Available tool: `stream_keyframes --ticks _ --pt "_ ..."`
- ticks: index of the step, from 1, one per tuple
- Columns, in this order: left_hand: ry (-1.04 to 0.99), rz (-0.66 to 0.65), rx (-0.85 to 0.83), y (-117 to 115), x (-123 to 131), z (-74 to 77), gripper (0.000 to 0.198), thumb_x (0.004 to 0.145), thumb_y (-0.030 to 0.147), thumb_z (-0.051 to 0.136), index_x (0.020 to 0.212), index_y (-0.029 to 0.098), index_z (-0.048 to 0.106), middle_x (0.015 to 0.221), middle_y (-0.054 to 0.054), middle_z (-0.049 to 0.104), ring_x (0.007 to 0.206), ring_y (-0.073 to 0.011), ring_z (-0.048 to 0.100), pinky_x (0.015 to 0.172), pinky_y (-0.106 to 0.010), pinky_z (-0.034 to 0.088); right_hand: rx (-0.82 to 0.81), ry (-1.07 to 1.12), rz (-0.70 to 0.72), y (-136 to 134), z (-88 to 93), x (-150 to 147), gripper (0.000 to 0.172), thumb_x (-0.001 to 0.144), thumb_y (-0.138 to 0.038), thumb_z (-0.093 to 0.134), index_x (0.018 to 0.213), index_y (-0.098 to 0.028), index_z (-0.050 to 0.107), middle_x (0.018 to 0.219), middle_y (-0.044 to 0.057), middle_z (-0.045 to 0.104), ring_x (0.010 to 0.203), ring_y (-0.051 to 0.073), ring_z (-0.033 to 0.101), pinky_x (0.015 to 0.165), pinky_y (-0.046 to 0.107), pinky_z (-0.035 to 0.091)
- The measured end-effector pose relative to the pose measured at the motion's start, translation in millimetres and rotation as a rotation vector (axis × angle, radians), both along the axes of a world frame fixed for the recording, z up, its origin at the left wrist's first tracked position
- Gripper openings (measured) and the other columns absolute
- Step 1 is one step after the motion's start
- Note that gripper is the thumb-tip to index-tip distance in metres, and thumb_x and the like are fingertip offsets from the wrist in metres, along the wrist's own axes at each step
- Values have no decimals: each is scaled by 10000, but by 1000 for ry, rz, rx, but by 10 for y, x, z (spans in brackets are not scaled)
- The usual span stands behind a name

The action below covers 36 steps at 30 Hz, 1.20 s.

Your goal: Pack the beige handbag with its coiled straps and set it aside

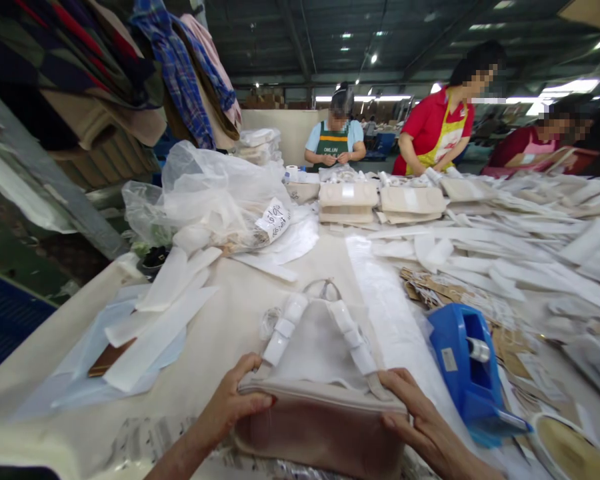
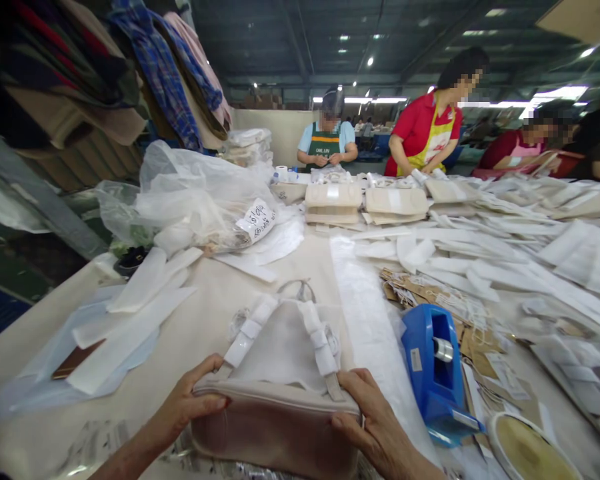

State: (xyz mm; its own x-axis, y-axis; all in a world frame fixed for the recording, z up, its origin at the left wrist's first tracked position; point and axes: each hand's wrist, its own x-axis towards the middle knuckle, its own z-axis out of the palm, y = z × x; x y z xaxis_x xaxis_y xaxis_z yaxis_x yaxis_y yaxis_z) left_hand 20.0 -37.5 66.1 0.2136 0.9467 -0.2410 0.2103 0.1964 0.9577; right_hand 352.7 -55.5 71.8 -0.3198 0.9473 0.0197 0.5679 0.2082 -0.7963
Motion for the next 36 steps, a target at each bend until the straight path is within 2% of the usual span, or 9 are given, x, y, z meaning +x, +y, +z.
stream_keyframes --ticks 3,9,14,19,29,31,33,35,36 --pt "52 85 -18 2 49 30 337 562 461 688 658 185 521 624 43 490 630 -148 464 590 -241 354 -29 60 -16 15 -22 -60 420 775 -617 569 931 -239 665 988 68 626 1037 277 536 899 371 461" --pt "173 204 -53 45 137 2 351 558 507 673 637 180 573 602 14 562 618 -178 514 575 -261 385 -205 66 -307 3 -160 -201 480 744 -634 537 946 -214 653 901 51 656 890 268 584 834 364 444" --pt "225 269 -58 128 178 -104 375 559 533 666 700 189 611 616 6 615 652 -215 566 585 -278 423 -224 99 -354 66 -179 -312 454 747 -636 506 868 -210 607 776 15 629 783 236 585 705 306 449" --pt "256 287 -93 193 185 -197 396 519 542 670 692 191 611 585 10 615 632 -228 571 581 -294 427 -256 33 -443 116 -243 -383 528 709 -662 453 922 -194 574 810 49 639 818 279 591 705 345 442" --pt "503 290 -78 434 236 -344 322 545 479 626 687 213 515 656 -10 619 719 -263 608 637 -322 417 -263 -140 -457 314 -457 -395 450 768 -576 385 978 -194 495 825 73 649 743 269 611 720 397 460" --pt "532 309 -65 435 242 -331 336 561 470 627 734 214 495 698 -10 624 744 -267 612 654 -326 420 -70 -237 -502 286 -446 -431 438 804 -524 410 1032 -165 516 912 126 652 836 312 611 756 448 453" --pt "559 309 -58 424 242 -320 338 578 455 631 761 213 482 720 -14 626 756 -268 617 658 -325 422 327 -377 -458 244 -447 -522 378 879 -378 384 1141 -143 522 1033 156 633 954 319 590 809 465 439" --pt "587 295 -54 410 233 -308 342 593 439 641 783 204 482 743 -29 634 767 -269 624 661 -323 426 705 -494 -244 210 -476 -654 367 928 -224 322 1244 -170 500 1156 134 607 1065 284 560 883 450 423" --pt "603 287 -52 402 228 -297 349 602 431 645 805 194 489 763 -43 643 778 -270 628 668 -324 430 798 -535 -118 201 -502 -723 382 943 -193 307 1282 -187 483 1202 120 595 1098 271 549 914 449 413"
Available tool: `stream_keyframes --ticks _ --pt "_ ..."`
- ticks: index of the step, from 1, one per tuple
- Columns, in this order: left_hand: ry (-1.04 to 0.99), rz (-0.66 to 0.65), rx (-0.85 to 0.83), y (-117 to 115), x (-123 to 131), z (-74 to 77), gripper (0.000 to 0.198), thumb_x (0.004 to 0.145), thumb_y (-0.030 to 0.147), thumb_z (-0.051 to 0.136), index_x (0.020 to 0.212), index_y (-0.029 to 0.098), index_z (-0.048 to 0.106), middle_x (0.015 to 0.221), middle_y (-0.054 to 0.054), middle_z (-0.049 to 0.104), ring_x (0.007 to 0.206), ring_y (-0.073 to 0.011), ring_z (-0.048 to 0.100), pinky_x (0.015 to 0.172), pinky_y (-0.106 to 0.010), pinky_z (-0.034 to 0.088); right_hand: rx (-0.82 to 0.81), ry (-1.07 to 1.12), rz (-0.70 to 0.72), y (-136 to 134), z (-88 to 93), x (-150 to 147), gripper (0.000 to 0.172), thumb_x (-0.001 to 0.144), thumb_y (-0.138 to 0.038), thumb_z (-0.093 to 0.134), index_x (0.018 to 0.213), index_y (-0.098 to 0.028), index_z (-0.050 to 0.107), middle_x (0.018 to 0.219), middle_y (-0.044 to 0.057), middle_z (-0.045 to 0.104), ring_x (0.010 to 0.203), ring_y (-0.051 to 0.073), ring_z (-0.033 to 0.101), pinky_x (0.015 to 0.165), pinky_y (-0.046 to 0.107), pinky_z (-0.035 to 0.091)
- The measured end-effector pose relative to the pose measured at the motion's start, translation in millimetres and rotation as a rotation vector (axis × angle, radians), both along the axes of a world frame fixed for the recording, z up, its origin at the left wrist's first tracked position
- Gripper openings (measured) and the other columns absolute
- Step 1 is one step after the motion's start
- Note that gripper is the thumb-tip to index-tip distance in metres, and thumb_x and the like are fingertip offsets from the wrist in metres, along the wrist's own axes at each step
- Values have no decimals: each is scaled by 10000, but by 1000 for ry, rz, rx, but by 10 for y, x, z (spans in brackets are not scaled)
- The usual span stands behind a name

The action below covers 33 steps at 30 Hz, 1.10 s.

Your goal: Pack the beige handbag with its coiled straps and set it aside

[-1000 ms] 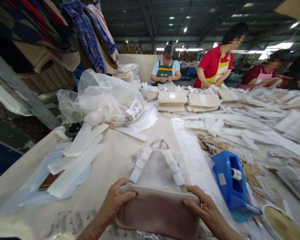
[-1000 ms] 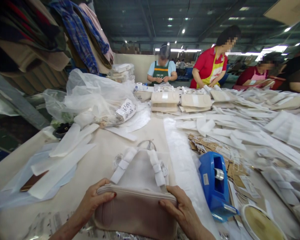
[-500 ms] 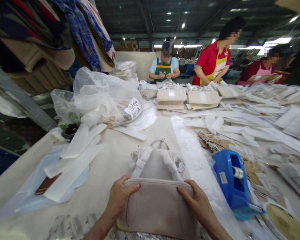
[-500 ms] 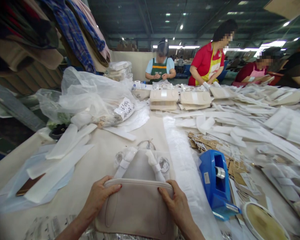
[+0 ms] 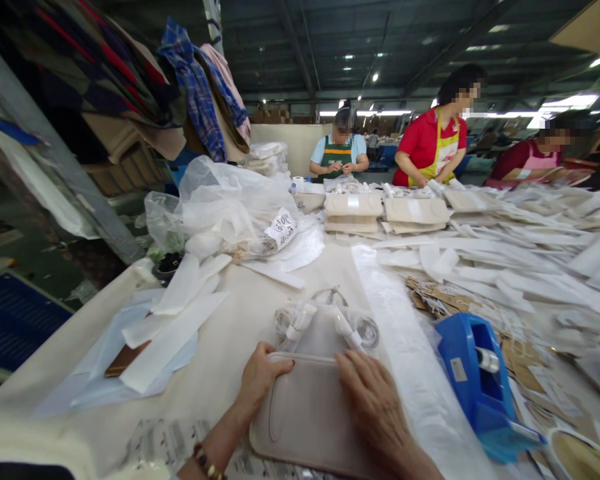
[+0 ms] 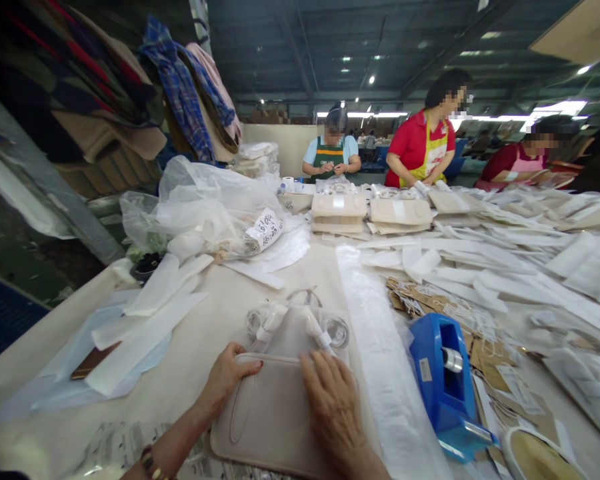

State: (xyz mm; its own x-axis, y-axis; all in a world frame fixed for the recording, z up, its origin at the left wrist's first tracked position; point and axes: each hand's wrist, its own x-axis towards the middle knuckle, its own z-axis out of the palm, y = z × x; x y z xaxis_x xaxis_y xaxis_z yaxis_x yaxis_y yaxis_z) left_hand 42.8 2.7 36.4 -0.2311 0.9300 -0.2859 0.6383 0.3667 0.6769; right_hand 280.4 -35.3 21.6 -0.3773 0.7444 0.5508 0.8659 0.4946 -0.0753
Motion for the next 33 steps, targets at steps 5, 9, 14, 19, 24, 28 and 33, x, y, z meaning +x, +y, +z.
stream_keyframes --ticks 5,9,14,19,24,28,33 --pt "127 -50 44 9 55 176 577 658 384 658 1121 89 478 1018 -170 645 987 -331 600 823 -398 436 -23 -227 108 4 -171 -175 403 953 -322 440 1326 -174 472 1306 134 538 1151 301 527 968 494 407" --pt "372 -78 239 164 279 360 794 721 380 649 1346 48 288 1253 -240 488 1180 -375 462 933 -481 388 -28 -222 108 -6 -213 -137 426 948 -323 460 1350 -182 449 1333 134 516 1177 297 511 974 499 419" --pt "496 -138 362 300 542 276 775 737 279 638 1365 4 277 1165 -238 495 1065 -376 503 908 -506 413 -9 -196 98 -23 -188 -139 396 948 -304 451 1323 -180 482 1319 129 530 1167 294 521 961 499 437" --pt "-68 -253 643 272 494 104 780 585 117 575 1332 58 362 1319 -216 386 1255 -357 338 1074 -529 261 -14 -187 86 -19 -193 -158 409 940 -289 449 1333 -179 471 1302 132 544 1154 295 531 956 505 445" --pt "-397 -265 425 374 305 250 525 614 274 559 1110 101 561 940 -83 613 906 -259 575 878 -426 471 -17 -136 92 -19 -212 -145 409 940 -280 449 1337 -183 469 1308 140 537 1154 302 531 952 506 443" --pt "-549 -289 277 493 265 327 432 645 303 515 1016 99 606 818 -62 663 770 -211 622 717 -329 518 -30 -108 98 -20 -209 -141 418 941 -285 450 1348 -189 456 1317 135 530 1160 300 525 957 497 441" --pt "-430 -194 267 690 347 257 453 738 431 514 993 63 579 818 -122 667 752 -245 639 695 -390 534 -23 -137 87 -7 -166 -145 398 926 -270 473 1312 -176 495 1298 139 546 1146 301 535 940 502 458"
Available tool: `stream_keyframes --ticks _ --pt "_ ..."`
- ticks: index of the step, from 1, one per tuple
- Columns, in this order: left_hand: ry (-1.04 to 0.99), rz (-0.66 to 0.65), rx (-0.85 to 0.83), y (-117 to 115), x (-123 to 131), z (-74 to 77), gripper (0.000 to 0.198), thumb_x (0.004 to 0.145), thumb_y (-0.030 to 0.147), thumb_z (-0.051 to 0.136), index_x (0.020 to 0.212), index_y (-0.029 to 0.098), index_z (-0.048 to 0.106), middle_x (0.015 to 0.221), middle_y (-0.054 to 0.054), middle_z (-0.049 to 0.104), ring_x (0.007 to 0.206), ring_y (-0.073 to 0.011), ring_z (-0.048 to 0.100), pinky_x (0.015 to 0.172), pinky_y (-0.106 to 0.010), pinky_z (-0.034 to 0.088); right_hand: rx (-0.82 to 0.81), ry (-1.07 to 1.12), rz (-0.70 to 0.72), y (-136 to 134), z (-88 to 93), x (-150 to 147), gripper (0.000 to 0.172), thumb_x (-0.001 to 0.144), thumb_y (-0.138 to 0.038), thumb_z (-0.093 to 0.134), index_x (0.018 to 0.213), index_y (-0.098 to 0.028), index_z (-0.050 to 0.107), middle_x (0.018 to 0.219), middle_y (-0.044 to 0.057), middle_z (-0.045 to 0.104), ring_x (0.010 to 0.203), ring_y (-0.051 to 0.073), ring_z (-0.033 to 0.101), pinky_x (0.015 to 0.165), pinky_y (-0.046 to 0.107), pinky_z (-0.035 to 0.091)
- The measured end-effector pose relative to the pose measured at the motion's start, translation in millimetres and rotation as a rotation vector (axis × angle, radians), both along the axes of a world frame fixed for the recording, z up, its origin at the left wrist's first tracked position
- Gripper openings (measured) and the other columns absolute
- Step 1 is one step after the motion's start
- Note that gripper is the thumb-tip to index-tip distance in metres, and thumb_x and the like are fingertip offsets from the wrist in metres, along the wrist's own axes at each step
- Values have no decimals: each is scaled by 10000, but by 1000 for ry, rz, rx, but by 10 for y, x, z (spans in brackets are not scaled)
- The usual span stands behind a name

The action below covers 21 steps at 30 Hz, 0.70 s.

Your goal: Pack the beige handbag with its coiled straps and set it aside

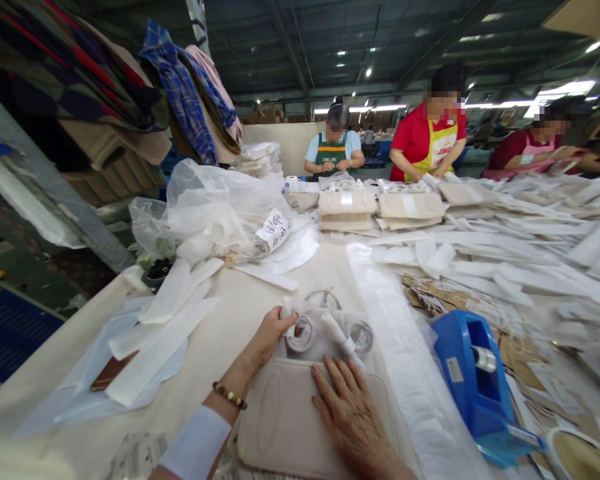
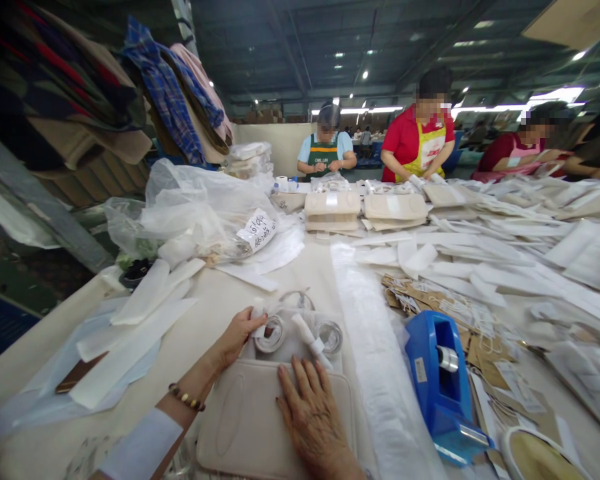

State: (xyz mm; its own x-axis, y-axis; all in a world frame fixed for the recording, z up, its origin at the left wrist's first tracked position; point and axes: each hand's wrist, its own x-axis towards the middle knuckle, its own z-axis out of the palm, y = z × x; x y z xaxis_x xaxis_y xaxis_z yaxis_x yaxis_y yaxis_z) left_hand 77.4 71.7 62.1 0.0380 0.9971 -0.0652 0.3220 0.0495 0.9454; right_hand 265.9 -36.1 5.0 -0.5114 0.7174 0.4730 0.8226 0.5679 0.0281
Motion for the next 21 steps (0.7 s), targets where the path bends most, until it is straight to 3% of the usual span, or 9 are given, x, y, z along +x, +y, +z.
stream_keyframes --ticks 3,5,6,10,12,14,18,21 --pt "159 169 124 -34 84 -21 602 728 401 595 1183 28 471 1158 -246 574 1134 -369 508 957 -569 393 -6 -3 -5 5 6 -9 407 923 -273 474 1319 -181 485 1295 134 550 1146 293 536 941 494 465" --pt "287 222 284 -161 154 -57 652 752 342 618 1283 34 395 1365 -268 409 1315 -382 310 1074 -596 226 -11 17 -7 0 -6 -18 403 925 -275 470 1319 -191 483 1294 127 552 1148 287 535 945 489 464" --pt "391 215 416 -243 190 -96 619 794 312 591 1312 50 375 1404 -253 373 1345 -363 271 1096 -578 199 -12 41 -11 -5 -13 -20 396 927 -279 467 1315 -197 487 1289 122 557 1145 286 537 946 489 464" --pt "940 -14 965 -522 303 -372 362 900 166 392 1246 96 473 1293 -189 527 1272 -309 423 1019 -477 385 -30 164 17 -10 -6 3 361 926 -226 430 1276 -198 516 1250 107 584 1133 274 545 957 488 463" --pt "1076 -71 994 -570 327 -501 318 888 131 363 1147 84 541 1265 -191 549 1245 -327 453 972 -469 435 -31 256 22 27 24 37 360 909 -152 390 1234 -203 536 1218 102 596 1130 249 543 950 449 479" --pt "1125 -74 963 -566 332 -572 300 880 130 370 1101 63 563 1278 -210 537 1246 -352 448 961 -486 445 4 342 -82 110 61 64 369 897 -136 370 1226 -198 525 1230 127 570 1161 265 511 937 451 483" --pt "1134 -86 935 -528 319 -571 313 885 144 373 1125 61 557 1296 -208 529 1263 -340 434 969 -485 442 35 310 -446 374 131 43 495 880 -324 437 1298 -62 410 1300 291 428 1180 428 437 866 580 460" --pt "1160 -70 924 -531 323 -534 313 891 159 366 1114 72 567 1290 -188 541 1243 -330 459 957 -469 457 -132 266 -545 554 213 6 579 792 -329 580 1244 -3 424 1235 343 444 1094 454 481 835 558 461"
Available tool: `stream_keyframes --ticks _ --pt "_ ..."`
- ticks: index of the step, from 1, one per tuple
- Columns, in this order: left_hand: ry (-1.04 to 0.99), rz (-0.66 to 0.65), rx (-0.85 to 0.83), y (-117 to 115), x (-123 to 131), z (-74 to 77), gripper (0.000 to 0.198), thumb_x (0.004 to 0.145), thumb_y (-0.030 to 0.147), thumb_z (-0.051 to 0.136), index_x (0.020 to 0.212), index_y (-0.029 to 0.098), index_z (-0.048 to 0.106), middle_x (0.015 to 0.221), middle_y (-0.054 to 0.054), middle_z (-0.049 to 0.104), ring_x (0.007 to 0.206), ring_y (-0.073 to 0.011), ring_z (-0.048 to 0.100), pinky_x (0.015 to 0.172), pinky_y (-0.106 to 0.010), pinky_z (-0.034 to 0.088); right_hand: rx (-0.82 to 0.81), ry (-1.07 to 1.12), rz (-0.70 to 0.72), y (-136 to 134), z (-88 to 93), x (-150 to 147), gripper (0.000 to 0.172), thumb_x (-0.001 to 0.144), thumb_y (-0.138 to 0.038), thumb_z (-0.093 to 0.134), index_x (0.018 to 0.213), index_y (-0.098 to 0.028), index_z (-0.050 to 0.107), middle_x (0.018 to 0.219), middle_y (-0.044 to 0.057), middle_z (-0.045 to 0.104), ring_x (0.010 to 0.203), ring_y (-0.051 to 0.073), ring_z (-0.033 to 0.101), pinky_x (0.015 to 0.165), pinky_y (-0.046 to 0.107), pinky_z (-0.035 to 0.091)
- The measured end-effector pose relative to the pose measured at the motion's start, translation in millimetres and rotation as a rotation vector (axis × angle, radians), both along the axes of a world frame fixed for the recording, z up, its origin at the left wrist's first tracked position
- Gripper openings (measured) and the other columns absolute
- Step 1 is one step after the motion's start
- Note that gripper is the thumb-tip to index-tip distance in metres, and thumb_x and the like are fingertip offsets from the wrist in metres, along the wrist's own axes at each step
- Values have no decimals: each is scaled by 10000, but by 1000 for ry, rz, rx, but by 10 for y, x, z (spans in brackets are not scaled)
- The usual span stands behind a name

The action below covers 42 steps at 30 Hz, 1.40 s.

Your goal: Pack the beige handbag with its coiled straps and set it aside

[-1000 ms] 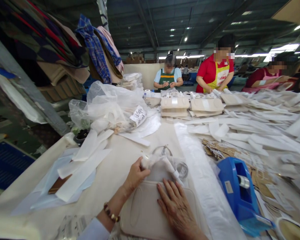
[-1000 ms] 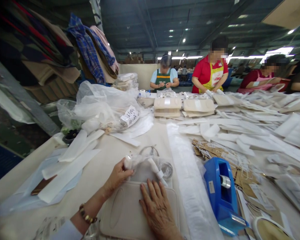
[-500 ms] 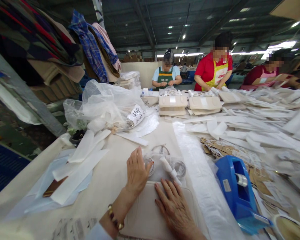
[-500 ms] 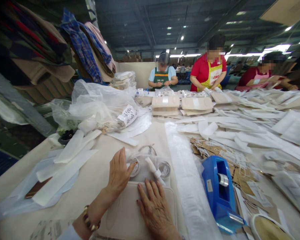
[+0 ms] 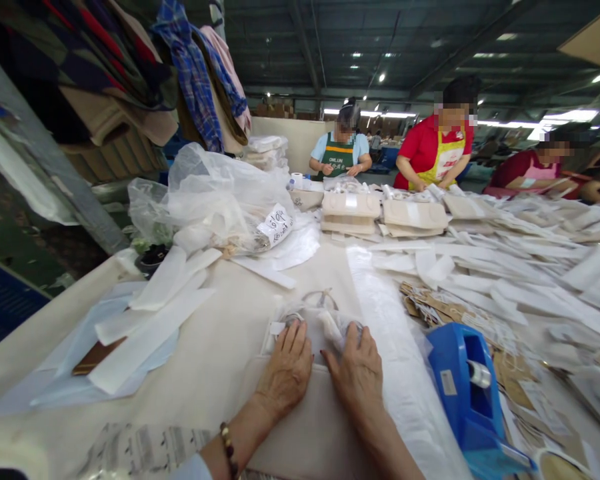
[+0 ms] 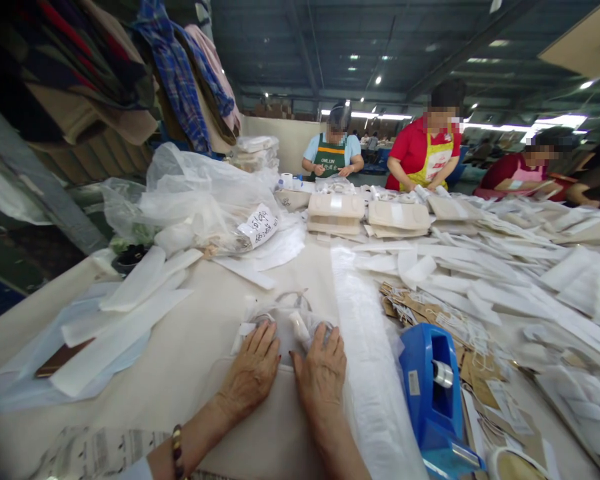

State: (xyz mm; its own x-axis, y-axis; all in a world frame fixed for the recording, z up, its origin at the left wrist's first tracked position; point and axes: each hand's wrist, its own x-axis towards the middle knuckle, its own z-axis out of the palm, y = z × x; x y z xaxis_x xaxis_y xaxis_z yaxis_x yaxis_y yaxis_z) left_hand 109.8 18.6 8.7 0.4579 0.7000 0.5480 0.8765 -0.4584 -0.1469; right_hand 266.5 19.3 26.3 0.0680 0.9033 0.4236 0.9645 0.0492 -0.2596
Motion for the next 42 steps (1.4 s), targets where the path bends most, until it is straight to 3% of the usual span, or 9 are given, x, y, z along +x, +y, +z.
stream_keyframes --ticks 6,12,16,22,25,28,31,37,42 --pt "-33 5 -27 -19 34 46 309 899 171 366 1096 54 574 1283 -195 548 1215 -337 482 951 -464 450 -146 110 17 128 198 41 296 707 -192 579 982 -85 551 918 227 583 816 377 567 737 489 476" --pt "-41 25 -124 -12 27 3 344 899 200 389 1199 107 530 1330 -174 515 1273 -321 425 1012 -466 363 -162 424 33 55 253 -10 540 663 -197 482 1185 -62 466 994 201 617 891 339 588 797 463 466" --pt "-41 56 -134 -11 27 3 340 900 269 417 1189 146 548 1346 -130 516 1267 -293 437 1019 -417 356 -280 802 94 154 259 89 436 641 -333 502 1008 -105 566 809 111 675 706 270 628 653 380 511" --pt "-46 56 -129 6 37 3 318 894 262 429 1157 156 571 1346 -125 517 1261 -290 444 1017 -417 361 -278 984 79 313 208 249 460 605 -409 566 956 -113 597 919 158 686 872 329 641 753 442 529" --pt "-56 46 -113 7 22 -8 325 900 255 407 1165 149 563 1339 -129 523 1249 -294 457 1003 -420 384 10 759 -26 149 168 199 623 659 -403 633 1182 -87 517 1236 224 548 1198 381 447 991 544 367" --pt "-48 19 -106 -10 9 1 347 893 207 392 1199 128 535 1325 -146 529 1237 -313 465 981 -440 413 292 201 199 -139 40 59 473 866 -259 470 1311 -101 435 1332 179 493 1260 288 411 1060 474 305" --pt "-48 23 -181 32 51 89 404 875 146 392 1269 105 472 1276 -161 557 1194 -310 497 966 -450 437 291 -191 401 -356 -139 -91 392 924 -176 357 1293 -108 472 1311 140 536 1253 251 436 1106 438 209" --pt "-25 60 -313 569 363 450 301 847 84 414 1102 89 573 1149 -160 607 1120 -264 542 979 -392 437 246 -252 343 -396 -236 -166 393 949 -245 365 1281 -91 508 1358 121 500 1307 236 374 1150 415 91" --pt "67 -18 -456 1005 511 455 325 811 26 325 879 75 638 823 -157 687 783 -268 663 741 -396 532 177 -229 331 -465 -139 -96 447 912 -344 452 1278 -92 501 1414 107 432 1348 245 301 1114 427 275"
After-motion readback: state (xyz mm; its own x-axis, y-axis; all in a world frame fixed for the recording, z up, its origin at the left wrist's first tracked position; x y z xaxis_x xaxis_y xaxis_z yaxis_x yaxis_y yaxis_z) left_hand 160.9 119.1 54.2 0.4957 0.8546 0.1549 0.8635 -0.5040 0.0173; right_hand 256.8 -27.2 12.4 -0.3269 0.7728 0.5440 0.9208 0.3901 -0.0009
